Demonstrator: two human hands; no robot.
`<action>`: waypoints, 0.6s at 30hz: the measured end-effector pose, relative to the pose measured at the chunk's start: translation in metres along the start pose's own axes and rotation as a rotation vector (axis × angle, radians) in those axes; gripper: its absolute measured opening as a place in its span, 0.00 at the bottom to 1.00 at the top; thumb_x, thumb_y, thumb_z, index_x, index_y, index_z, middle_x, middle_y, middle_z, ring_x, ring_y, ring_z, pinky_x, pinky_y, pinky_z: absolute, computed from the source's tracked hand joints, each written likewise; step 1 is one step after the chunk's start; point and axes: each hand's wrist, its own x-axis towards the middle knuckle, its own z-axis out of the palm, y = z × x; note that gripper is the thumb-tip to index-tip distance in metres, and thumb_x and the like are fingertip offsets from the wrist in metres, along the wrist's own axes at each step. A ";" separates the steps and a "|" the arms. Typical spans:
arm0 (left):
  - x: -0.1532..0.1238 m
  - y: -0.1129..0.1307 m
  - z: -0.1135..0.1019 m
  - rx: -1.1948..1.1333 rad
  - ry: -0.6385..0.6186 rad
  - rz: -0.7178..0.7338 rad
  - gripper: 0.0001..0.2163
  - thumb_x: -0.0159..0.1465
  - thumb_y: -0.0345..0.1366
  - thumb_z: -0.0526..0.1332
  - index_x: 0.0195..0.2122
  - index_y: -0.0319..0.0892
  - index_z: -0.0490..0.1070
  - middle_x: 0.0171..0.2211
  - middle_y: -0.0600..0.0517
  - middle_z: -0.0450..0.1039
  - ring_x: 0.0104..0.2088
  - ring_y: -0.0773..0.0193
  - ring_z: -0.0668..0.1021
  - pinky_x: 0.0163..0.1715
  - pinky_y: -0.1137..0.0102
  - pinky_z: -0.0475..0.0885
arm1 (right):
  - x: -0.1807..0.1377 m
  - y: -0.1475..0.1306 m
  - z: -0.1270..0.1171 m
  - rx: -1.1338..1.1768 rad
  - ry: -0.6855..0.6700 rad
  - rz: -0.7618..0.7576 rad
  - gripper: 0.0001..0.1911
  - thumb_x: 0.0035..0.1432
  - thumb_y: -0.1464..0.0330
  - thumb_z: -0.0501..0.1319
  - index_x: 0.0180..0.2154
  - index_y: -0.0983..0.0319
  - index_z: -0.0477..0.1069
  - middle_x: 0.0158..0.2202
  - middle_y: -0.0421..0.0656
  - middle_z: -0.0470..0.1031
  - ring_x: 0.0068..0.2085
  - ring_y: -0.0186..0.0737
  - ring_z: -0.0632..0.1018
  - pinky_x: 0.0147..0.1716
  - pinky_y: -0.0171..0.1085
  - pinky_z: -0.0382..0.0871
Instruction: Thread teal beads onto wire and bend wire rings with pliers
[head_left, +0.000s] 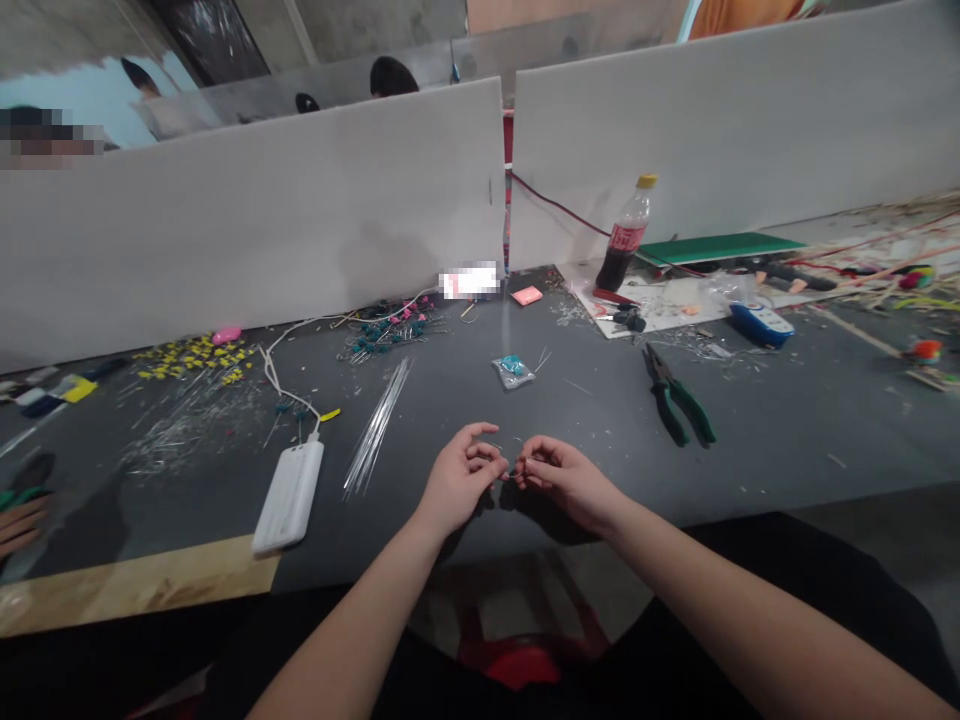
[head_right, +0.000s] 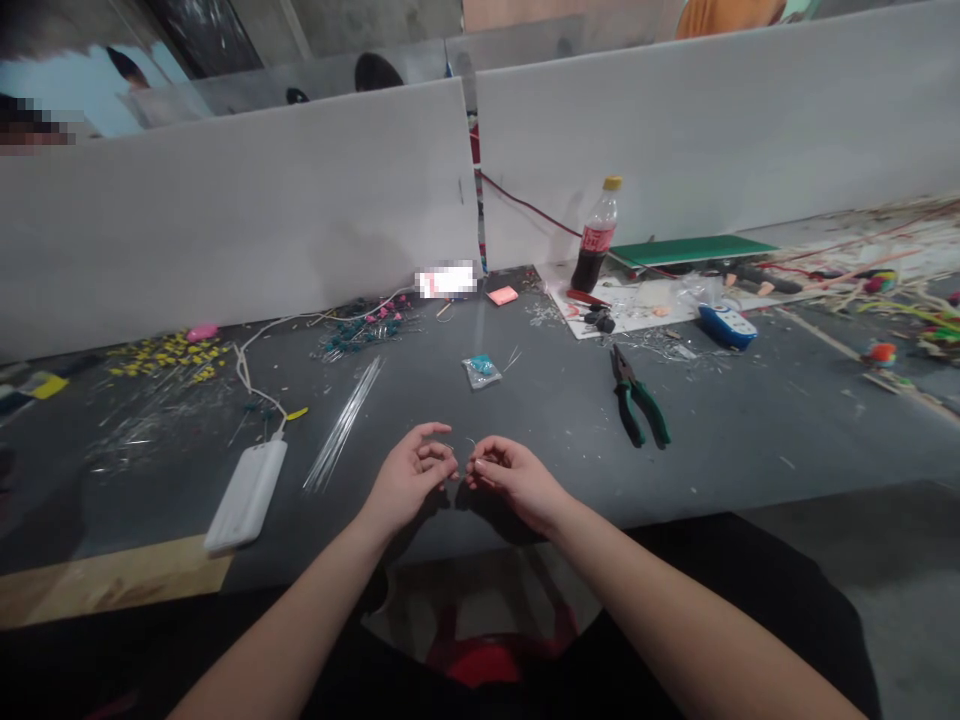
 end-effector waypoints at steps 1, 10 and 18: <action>-0.002 0.003 0.000 -0.029 -0.004 -0.003 0.19 0.56 0.35 0.65 0.48 0.42 0.64 0.29 0.56 0.69 0.26 0.69 0.77 0.23 0.76 0.69 | -0.001 -0.001 0.002 0.047 -0.011 0.017 0.15 0.54 0.58 0.65 0.35 0.60 0.64 0.32 0.40 0.73 0.32 0.35 0.75 0.38 0.38 0.70; -0.011 0.003 0.007 -0.047 0.064 0.078 0.10 0.54 0.35 0.67 0.37 0.39 0.71 0.27 0.53 0.73 0.28 0.66 0.78 0.32 0.71 0.75 | -0.005 -0.006 0.007 0.221 -0.054 -0.003 0.16 0.50 0.59 0.69 0.34 0.60 0.66 0.29 0.38 0.70 0.32 0.33 0.72 0.35 0.34 0.65; -0.012 0.006 0.005 0.079 0.026 0.143 0.14 0.56 0.33 0.66 0.43 0.40 0.70 0.34 0.51 0.76 0.31 0.65 0.80 0.35 0.69 0.77 | -0.005 -0.007 0.006 0.185 -0.008 -0.023 0.14 0.52 0.60 0.68 0.34 0.60 0.67 0.30 0.37 0.70 0.32 0.33 0.71 0.35 0.34 0.63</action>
